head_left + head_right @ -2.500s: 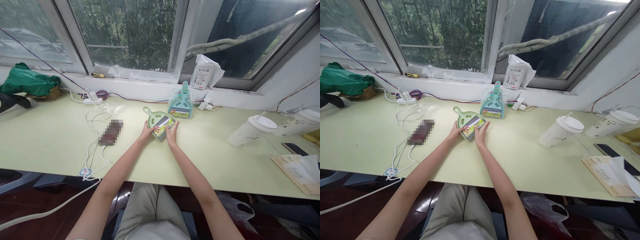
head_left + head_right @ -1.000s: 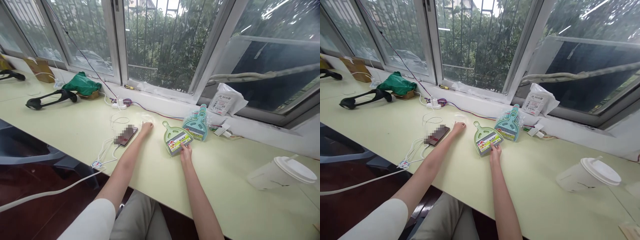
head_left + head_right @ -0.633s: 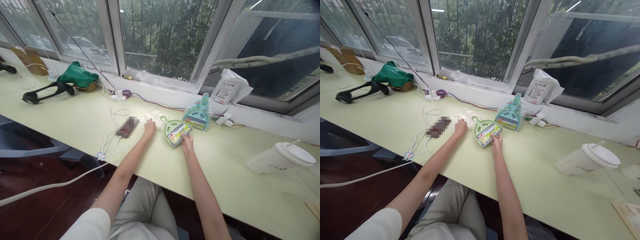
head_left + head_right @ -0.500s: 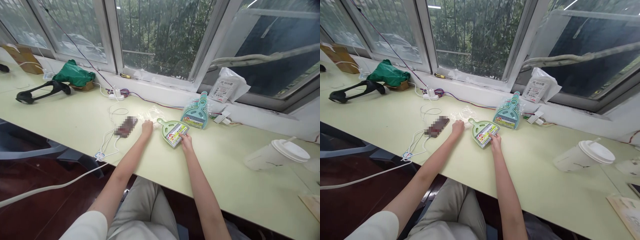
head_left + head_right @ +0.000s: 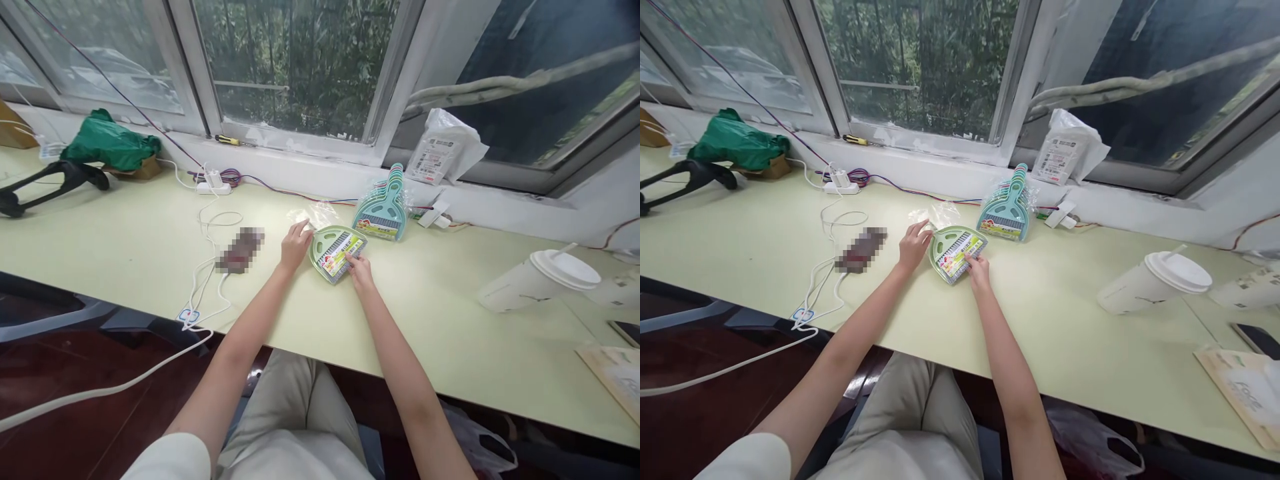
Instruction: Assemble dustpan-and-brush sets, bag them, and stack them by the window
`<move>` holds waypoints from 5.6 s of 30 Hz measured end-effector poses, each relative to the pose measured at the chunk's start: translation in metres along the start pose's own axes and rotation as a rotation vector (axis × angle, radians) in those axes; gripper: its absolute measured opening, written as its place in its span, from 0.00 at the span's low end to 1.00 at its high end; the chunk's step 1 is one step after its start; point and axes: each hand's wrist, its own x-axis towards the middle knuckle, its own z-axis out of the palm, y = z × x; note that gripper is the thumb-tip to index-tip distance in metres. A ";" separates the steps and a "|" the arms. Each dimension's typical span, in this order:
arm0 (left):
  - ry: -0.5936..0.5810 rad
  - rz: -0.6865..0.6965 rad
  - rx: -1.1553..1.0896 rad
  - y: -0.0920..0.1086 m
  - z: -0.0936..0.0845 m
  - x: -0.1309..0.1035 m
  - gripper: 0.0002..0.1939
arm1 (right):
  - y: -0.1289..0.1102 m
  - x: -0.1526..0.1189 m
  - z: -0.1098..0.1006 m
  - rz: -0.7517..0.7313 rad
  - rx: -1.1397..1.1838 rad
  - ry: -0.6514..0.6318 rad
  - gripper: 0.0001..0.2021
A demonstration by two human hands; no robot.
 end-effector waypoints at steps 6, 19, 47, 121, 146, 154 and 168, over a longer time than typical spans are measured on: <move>0.166 -0.091 -0.202 0.024 -0.004 0.004 0.19 | 0.000 0.001 0.001 -0.104 0.123 0.030 0.12; -0.224 -0.798 -1.427 0.015 0.007 0.016 0.33 | -0.004 -0.006 0.004 -0.209 0.067 -0.027 0.19; -0.639 -0.669 -1.546 0.070 0.015 -0.005 0.28 | -0.021 -0.018 0.013 -0.351 0.045 0.028 0.19; -0.331 -0.209 -0.851 0.028 0.006 0.006 0.13 | -0.026 0.031 -0.052 -0.227 -0.085 0.056 0.19; -0.039 -0.430 -0.191 -0.143 0.047 0.112 0.11 | 0.026 0.157 0.131 -0.601 -0.811 0.082 0.15; -0.005 -0.501 -0.054 -0.226 0.067 0.154 0.05 | 0.051 0.223 0.199 -0.738 -1.101 0.069 0.13; -0.058 -0.512 -0.180 -0.240 0.095 0.189 0.33 | 0.025 0.268 0.215 -0.522 -1.342 0.054 0.12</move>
